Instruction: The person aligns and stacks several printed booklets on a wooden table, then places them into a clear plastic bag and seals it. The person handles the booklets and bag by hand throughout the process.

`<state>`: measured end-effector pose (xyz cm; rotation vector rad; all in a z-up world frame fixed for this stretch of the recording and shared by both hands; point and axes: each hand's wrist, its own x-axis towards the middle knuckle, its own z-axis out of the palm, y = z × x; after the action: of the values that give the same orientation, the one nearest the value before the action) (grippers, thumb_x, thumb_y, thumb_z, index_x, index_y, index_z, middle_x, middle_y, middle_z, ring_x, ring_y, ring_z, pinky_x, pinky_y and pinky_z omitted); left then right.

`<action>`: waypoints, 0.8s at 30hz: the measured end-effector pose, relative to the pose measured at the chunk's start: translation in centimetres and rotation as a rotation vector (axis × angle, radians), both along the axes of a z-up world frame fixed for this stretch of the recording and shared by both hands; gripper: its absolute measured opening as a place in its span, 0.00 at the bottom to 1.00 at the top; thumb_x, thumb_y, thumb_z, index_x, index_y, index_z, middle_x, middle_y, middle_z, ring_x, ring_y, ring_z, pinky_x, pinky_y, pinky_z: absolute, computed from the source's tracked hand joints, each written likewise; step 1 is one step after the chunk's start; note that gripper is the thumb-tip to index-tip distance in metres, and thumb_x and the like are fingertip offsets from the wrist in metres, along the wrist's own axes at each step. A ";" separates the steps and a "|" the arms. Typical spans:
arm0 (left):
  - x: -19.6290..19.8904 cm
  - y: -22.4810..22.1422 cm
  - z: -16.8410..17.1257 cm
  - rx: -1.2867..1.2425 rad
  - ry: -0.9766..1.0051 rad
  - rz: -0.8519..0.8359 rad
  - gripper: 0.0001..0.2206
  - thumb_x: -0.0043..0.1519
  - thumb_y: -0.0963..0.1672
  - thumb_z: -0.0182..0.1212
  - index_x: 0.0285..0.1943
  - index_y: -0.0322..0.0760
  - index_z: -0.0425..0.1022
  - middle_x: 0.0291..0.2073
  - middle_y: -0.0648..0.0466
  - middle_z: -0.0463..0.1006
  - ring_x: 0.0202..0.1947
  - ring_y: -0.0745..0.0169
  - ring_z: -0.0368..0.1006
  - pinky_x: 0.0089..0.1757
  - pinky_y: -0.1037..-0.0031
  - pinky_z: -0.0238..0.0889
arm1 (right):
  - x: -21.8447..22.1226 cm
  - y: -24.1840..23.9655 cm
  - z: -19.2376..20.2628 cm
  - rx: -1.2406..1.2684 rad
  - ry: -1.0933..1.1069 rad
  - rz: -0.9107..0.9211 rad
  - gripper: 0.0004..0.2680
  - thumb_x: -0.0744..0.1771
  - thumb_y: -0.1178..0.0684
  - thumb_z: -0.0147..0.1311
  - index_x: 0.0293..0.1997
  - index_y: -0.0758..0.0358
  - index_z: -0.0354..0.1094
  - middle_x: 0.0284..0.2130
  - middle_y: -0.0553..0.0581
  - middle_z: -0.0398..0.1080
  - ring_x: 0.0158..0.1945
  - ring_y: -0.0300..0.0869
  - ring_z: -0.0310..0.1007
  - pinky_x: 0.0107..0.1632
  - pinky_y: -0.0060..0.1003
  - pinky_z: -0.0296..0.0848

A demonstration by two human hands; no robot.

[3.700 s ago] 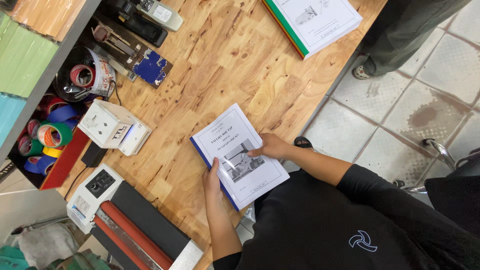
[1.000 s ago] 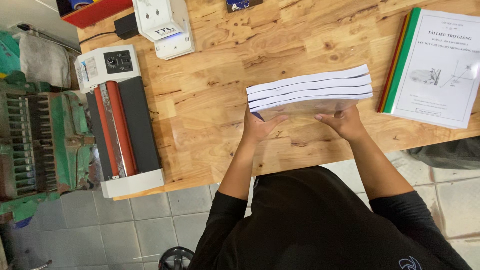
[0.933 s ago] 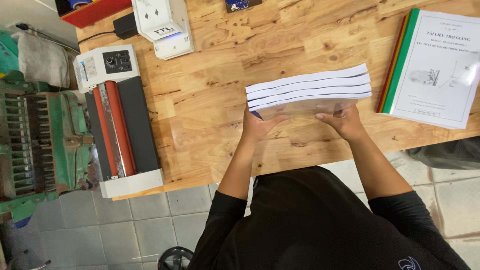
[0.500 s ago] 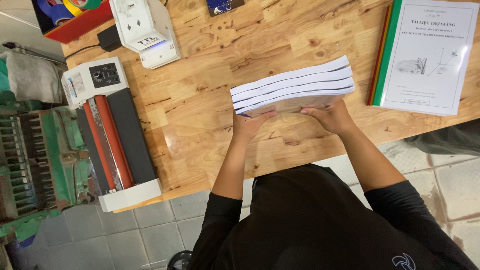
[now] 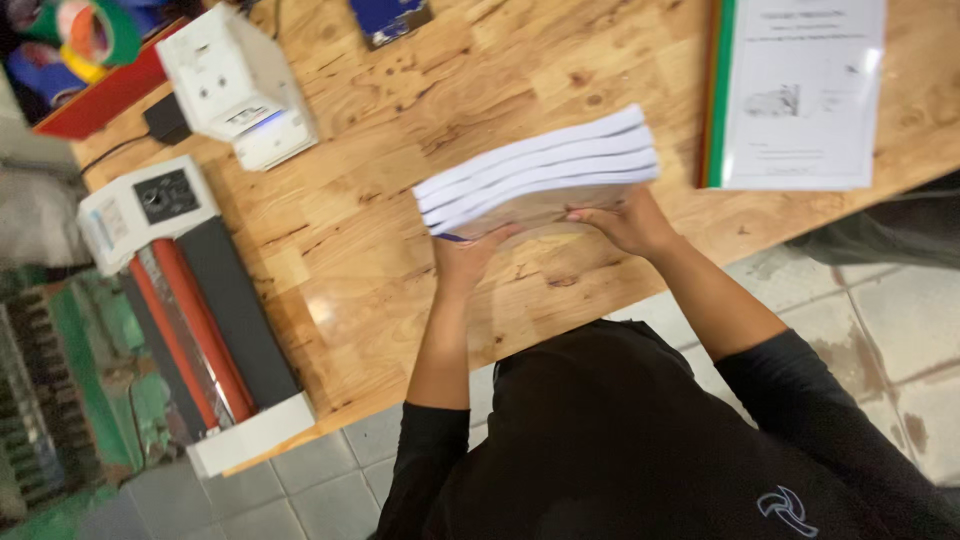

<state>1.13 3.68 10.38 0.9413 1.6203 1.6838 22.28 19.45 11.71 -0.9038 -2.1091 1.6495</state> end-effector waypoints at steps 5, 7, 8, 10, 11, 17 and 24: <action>-0.7 -0.6 2.6 0.034 -0.101 -0.065 0.21 0.52 0.35 0.75 0.55 0.26 0.74 0.46 0.53 0.81 0.46 0.66 0.76 0.49 0.75 0.71 | 1.1 -2.0 3.0 0.073 0.046 -0.055 0.24 0.62 0.53 0.68 0.62 0.68 0.62 0.51 0.61 0.75 0.53 0.45 0.75 0.55 0.40 0.74; -0.8 -0.6 2.3 -0.016 -0.128 -0.107 0.21 0.54 0.36 0.73 0.57 0.27 0.73 0.48 0.52 0.80 0.48 0.67 0.76 0.50 0.75 0.70 | 1.2 -2.8 3.3 -0.051 -0.015 -0.084 0.25 0.62 0.50 0.67 0.64 0.66 0.62 0.50 0.60 0.76 0.53 0.44 0.77 0.54 0.39 0.74; -0.8 -0.1 1.9 -0.040 -0.138 -0.121 0.21 0.55 0.36 0.72 0.58 0.27 0.73 0.50 0.52 0.80 0.49 0.67 0.75 0.50 0.76 0.70 | 1.1 -2.7 3.3 -0.090 -0.082 -0.105 0.25 0.62 0.49 0.67 0.63 0.66 0.63 0.50 0.60 0.77 0.53 0.44 0.77 0.54 0.38 0.74; -0.3 1.0 0.3 -0.199 -0.284 -0.153 0.19 0.55 0.37 0.71 0.56 0.28 0.75 0.49 0.51 0.81 0.47 0.67 0.77 0.49 0.75 0.70 | 1.1 -2.8 2.8 -0.174 -0.210 -0.141 0.23 0.62 0.47 0.66 0.61 0.66 0.65 0.48 0.61 0.77 0.51 0.44 0.79 0.53 0.37 0.75; -0.1 1.4 -0.6 -0.281 -0.353 -0.166 0.18 0.56 0.38 0.70 0.56 0.28 0.76 0.48 0.51 0.82 0.46 0.67 0.77 0.48 0.75 0.70 | 1.2 -3.0 2.4 -0.199 -0.248 -0.163 0.23 0.62 0.46 0.66 0.59 0.67 0.67 0.48 0.62 0.78 0.51 0.45 0.79 0.53 0.38 0.75; 0.6 2.7 -4.4 -0.440 -0.358 -0.205 0.17 0.56 0.39 0.71 0.55 0.27 0.77 0.48 0.51 0.81 0.45 0.67 0.76 0.48 0.76 0.69 | 2.2 -3.5 -0.1 -0.272 -0.327 -0.269 0.22 0.61 0.42 0.66 0.54 0.68 0.72 0.46 0.63 0.78 0.50 0.49 0.79 0.52 0.39 0.74; 0.4 4.9 -4.7 -0.494 -0.271 -0.267 0.18 0.55 0.40 0.73 0.53 0.26 0.78 0.47 0.50 0.82 0.44 0.66 0.77 0.46 0.75 0.70 | 3.1 -2.2 -2.9 -0.110 -0.418 -0.294 0.25 0.59 0.34 0.66 0.50 0.68 0.75 0.41 0.66 0.78 0.46 0.52 0.79 0.50 0.42 0.74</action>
<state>1.54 8.59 5.70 0.6162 1.5424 1.1018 25.42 17.25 8.86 -1.6281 -2.0116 1.5351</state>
